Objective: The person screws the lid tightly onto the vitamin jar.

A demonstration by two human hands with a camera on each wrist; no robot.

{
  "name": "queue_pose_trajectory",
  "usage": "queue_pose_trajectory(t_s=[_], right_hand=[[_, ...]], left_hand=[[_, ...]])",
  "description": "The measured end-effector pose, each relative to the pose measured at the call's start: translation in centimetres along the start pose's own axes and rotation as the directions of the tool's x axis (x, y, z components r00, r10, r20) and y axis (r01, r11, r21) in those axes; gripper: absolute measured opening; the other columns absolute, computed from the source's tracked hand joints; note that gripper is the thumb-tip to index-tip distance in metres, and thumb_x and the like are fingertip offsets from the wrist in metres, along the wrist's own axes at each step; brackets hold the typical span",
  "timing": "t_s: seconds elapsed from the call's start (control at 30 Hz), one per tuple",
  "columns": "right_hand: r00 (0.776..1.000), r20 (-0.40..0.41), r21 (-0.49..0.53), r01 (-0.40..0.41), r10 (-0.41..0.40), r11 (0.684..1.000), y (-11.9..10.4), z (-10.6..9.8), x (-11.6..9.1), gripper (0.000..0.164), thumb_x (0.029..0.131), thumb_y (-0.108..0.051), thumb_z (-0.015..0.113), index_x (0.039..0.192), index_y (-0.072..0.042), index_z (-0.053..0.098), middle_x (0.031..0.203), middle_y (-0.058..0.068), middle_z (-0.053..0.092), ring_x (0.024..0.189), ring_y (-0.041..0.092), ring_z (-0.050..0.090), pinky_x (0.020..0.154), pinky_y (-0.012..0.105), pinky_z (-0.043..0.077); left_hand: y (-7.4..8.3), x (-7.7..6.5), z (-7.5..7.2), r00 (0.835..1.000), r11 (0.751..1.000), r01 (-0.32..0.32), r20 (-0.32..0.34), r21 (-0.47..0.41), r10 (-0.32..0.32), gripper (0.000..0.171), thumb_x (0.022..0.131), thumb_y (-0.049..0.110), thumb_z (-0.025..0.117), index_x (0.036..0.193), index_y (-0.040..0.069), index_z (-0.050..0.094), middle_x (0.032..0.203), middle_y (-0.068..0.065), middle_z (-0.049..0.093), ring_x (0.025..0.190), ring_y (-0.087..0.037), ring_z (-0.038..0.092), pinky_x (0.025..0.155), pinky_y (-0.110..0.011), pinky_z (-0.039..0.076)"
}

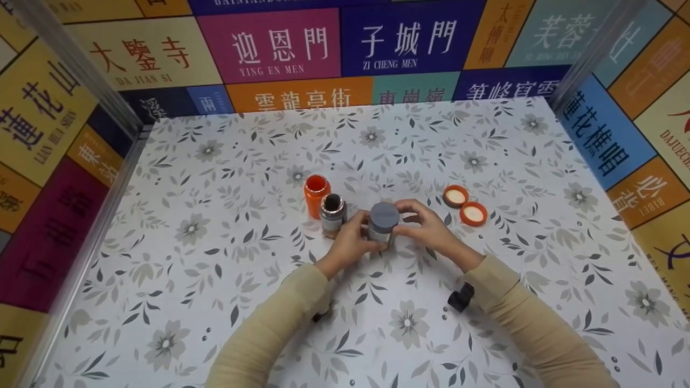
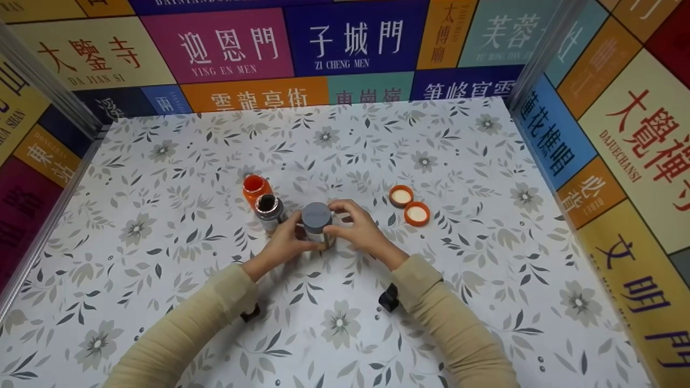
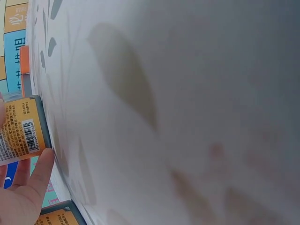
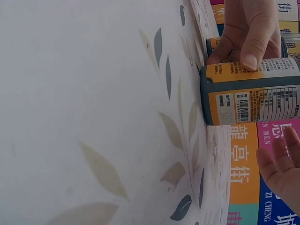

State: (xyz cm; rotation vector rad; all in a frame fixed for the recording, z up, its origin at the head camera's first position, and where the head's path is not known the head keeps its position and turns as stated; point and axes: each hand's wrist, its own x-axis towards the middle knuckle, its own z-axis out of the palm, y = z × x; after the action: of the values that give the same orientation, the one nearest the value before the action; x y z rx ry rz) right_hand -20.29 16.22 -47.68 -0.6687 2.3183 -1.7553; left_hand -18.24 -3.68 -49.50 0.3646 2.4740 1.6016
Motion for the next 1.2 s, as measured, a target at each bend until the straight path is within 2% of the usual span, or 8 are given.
queue_pose_trajectory(t_s=[0.13,0.3,0.47,0.53,0.7,0.8,1.07,1.2], right_hand=[[1.0,0.004,0.025,0.007,-0.007,1.0,0.0,-0.1,0.1,0.04,0.078,0.002,0.067,0.115,0.007,0.053,0.119,0.018,0.052,0.103,0.003,0.05,0.094,0.049,0.038],[1.0,0.024,0.018,0.006,-0.006,1.0,-0.4,-0.1,0.4,0.046,0.078,0.003,0.067,0.121,0.007,0.051,0.122,0.02,0.05,0.104,0.002,0.049,0.095,0.047,0.038],[0.998,0.067,0.002,0.009,-0.009,1.0,-2.2,0.2,0.3,0.049,0.078,0.005,0.065,0.123,0.012,0.046,0.122,0.026,0.048,0.102,-0.001,0.048,0.096,0.053,0.036],[0.995,0.097,-0.002,0.004,-0.004,1.0,-2.9,0.1,0.3,0.051,0.079,0.004,0.065,0.125,0.013,0.044,0.124,0.028,0.047,0.104,0.001,0.047,0.096,0.054,0.035],[0.988,0.146,0.02,-0.048,0.045,0.999,-1.8,-0.1,0.9,0.058,0.08,0.004,0.064,0.133,0.006,0.041,0.133,0.022,0.044,0.115,0.015,0.046,0.101,0.046,0.033],[0.991,0.127,0.021,-0.052,0.049,0.998,-0.8,0.1,1.1,0.06,0.079,0.002,0.066,0.133,0.003,0.041,0.132,0.019,0.046,0.115,0.019,0.047,0.1,0.039,0.035],[0.997,-0.041,0.05,-0.059,0.061,0.997,-0.6,1.7,0.9,0.059,0.071,-0.001,0.075,0.12,0.004,0.043,0.12,0.016,0.049,0.104,0.015,0.048,0.091,0.025,0.04],[0.997,-0.035,0.045,-0.073,0.075,0.996,-0.8,2.0,0.7,0.064,0.072,-0.002,0.075,0.124,0.005,0.039,0.123,0.018,0.047,0.105,0.013,0.047,0.092,0.025,0.039]], left_hand=[[0.0,0.1,0.0,1.0,1.0,-0.002,0.0,-0.011,0.002,0.054,0.069,0.009,0.078,0.114,0.007,0.048,0.113,-0.013,0.057,0.099,-0.026,0.059,0.089,-0.035,0.047],[0.0,0.0,0.0,1.0,1.0,-0.003,-0.002,-0.011,0.003,0.054,0.069,0.01,0.078,0.114,0.007,0.048,0.113,-0.013,0.057,0.1,-0.025,0.059,0.089,-0.035,0.047],[0.1,-0.1,0.0,1.0,1.0,-0.014,-0.006,-0.006,0.014,0.054,0.069,0.009,0.078,0.114,0.006,0.048,0.113,-0.013,0.057,0.099,-0.025,0.058,0.088,-0.035,0.048],[0.1,-0.1,0.0,1.0,1.0,-0.013,-0.007,-0.004,0.013,0.054,0.069,0.009,0.078,0.114,0.006,0.048,0.113,-0.014,0.057,0.099,-0.025,0.058,0.088,-0.035,0.048],[0.2,-0.1,0.0,1.0,1.0,-0.004,-0.007,0.005,0.004,0.054,0.069,0.008,0.078,0.114,0.006,0.049,0.112,-0.013,0.058,0.098,-0.024,0.059,0.088,-0.034,0.048],[0.3,-0.1,0.0,1.0,1.0,0.007,-0.007,0.009,-0.007,0.054,0.069,0.008,0.078,0.114,0.006,0.049,0.112,-0.013,0.058,0.097,-0.023,0.059,0.087,-0.033,0.048],[0.2,0.0,0.0,1.0,1.0,0.017,-0.002,0.004,-0.017,0.053,0.07,0.011,0.078,0.115,0.007,0.049,0.113,-0.011,0.057,0.099,-0.022,0.058,0.087,-0.033,0.048],[0.0,0.1,0.0,1.0,1.0,-0.005,-0.007,0.002,0.005,0.053,0.069,0.009,0.078,0.114,0.006,0.049,0.112,-0.013,0.058,0.097,-0.024,0.059,0.087,-0.033,0.049]])
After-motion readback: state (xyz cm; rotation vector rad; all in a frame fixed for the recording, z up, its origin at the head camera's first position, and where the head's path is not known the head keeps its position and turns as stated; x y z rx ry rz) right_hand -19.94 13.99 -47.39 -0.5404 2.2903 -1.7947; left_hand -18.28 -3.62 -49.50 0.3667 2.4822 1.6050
